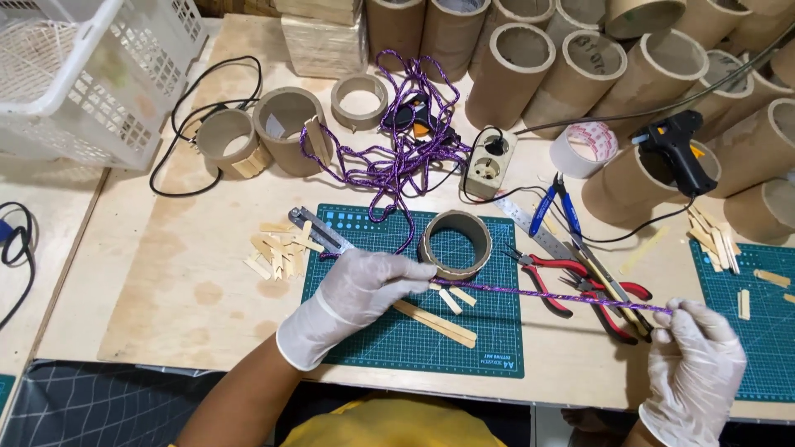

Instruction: Decorating a cardboard tube by wrapping it with purple cord and gluing wooden popsicle sticks around its exterior.

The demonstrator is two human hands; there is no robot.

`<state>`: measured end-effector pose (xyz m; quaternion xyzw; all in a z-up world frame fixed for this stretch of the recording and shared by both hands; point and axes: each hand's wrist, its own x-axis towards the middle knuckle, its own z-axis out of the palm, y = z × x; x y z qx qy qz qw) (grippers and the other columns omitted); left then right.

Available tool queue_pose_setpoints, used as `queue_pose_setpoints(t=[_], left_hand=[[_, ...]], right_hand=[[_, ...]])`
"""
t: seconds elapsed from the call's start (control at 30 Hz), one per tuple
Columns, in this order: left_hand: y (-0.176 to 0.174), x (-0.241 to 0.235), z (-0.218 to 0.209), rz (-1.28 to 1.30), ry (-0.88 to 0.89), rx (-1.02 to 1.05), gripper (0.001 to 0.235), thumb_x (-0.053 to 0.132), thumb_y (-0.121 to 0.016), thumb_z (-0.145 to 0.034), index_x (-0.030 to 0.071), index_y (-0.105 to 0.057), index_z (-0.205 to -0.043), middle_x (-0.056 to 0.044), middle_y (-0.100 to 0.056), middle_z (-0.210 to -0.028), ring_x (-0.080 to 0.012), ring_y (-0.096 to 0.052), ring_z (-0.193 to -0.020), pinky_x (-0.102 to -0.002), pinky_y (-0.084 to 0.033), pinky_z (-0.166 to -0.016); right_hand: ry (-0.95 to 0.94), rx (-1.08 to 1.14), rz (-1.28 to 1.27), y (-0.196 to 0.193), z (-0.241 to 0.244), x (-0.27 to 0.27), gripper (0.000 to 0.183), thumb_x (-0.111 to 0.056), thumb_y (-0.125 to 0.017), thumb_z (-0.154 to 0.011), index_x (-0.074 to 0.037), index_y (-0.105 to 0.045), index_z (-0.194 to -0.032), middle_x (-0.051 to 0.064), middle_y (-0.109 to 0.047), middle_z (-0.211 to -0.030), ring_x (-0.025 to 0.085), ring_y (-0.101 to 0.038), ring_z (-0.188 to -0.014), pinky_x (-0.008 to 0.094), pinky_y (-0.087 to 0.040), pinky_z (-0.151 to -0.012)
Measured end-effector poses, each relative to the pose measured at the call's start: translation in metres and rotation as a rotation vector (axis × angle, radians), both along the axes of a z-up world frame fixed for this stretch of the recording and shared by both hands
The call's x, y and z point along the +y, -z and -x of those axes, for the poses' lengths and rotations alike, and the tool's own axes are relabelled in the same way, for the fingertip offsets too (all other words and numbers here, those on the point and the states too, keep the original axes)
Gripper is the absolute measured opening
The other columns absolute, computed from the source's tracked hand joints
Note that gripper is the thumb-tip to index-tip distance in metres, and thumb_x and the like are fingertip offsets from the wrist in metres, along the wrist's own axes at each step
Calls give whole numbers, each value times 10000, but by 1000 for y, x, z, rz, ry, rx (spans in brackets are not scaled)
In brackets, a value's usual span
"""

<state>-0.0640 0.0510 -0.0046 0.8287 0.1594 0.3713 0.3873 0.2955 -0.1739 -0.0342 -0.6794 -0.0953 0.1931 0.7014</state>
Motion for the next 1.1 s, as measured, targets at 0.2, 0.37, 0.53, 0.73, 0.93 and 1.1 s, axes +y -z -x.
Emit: queue_pose_setpoints(t=[0.2, 0.37, 0.53, 0.73, 0.93, 1.1], left_hand=[[-10, -1, 7, 268, 81, -95, 200, 59, -830, -825, 41, -783, -1018, -122, -806, -956, -170, -816, -817, -235, -697, -791], [-15, 4, 12, 441, 105, -60, 164, 19, -823, -830, 64, -800, -986, -87, -812, -917, -143, -782, -814, -216, -653, -802], [-20, 11, 18, 282, 200, 79, 154, 136, -861, -824, 119, -765, -943, -12, -748, -875, -90, -687, -710, -200, -617, -702], [-25, 20, -22, -411, 139, 112, 268, 351, -697, -966, 85, -714, -996, -64, -762, -910, -224, -733, -802, -405, -588, -767], [0, 4, -85, -647, -97, 867, 907, 813, -691, -782, 156, -558, -1393, -90, -736, -1060, -273, -681, -1029, -495, -417, -1051], [9, 14, -93, -430, 60, 1114, 304, 479, -489, -992, 253, -691, -1024, 42, -716, -874, -249, -658, -907, -539, -276, -1097]], right_hand=[[-113, -38, -31, 21, -16, -3, 143, -16, -665, -1008, -68, -680, -1140, 63, -710, -1103, 66, -718, -832, 57, -609, -679], [-261, -126, -160, 46, -31, -9, 182, 17, -647, -1005, -61, -670, -1168, 124, -685, -1137, 144, -732, -871, 111, -623, -685], [-314, -388, -86, 26, -20, -14, 141, 63, -624, -1078, -56, -624, -1154, 136, -666, -1184, 178, -707, -918, 213, -654, -829], [-290, -945, -247, 67, -54, -38, 17, 22, -649, -1024, 26, -640, -1010, 150, -662, -965, 233, -683, -895, 316, -620, -876], [-409, -1198, -133, 35, -43, -30, 119, 106, -619, -917, 34, -699, -967, 193, -722, -960, 272, -728, -862, 337, -622, -854], [-999, -597, 281, -11, -36, -18, 761, -110, -715, -775, -74, -473, -1495, 159, -467, -1574, 296, -423, -1517, 442, -339, -1255]])
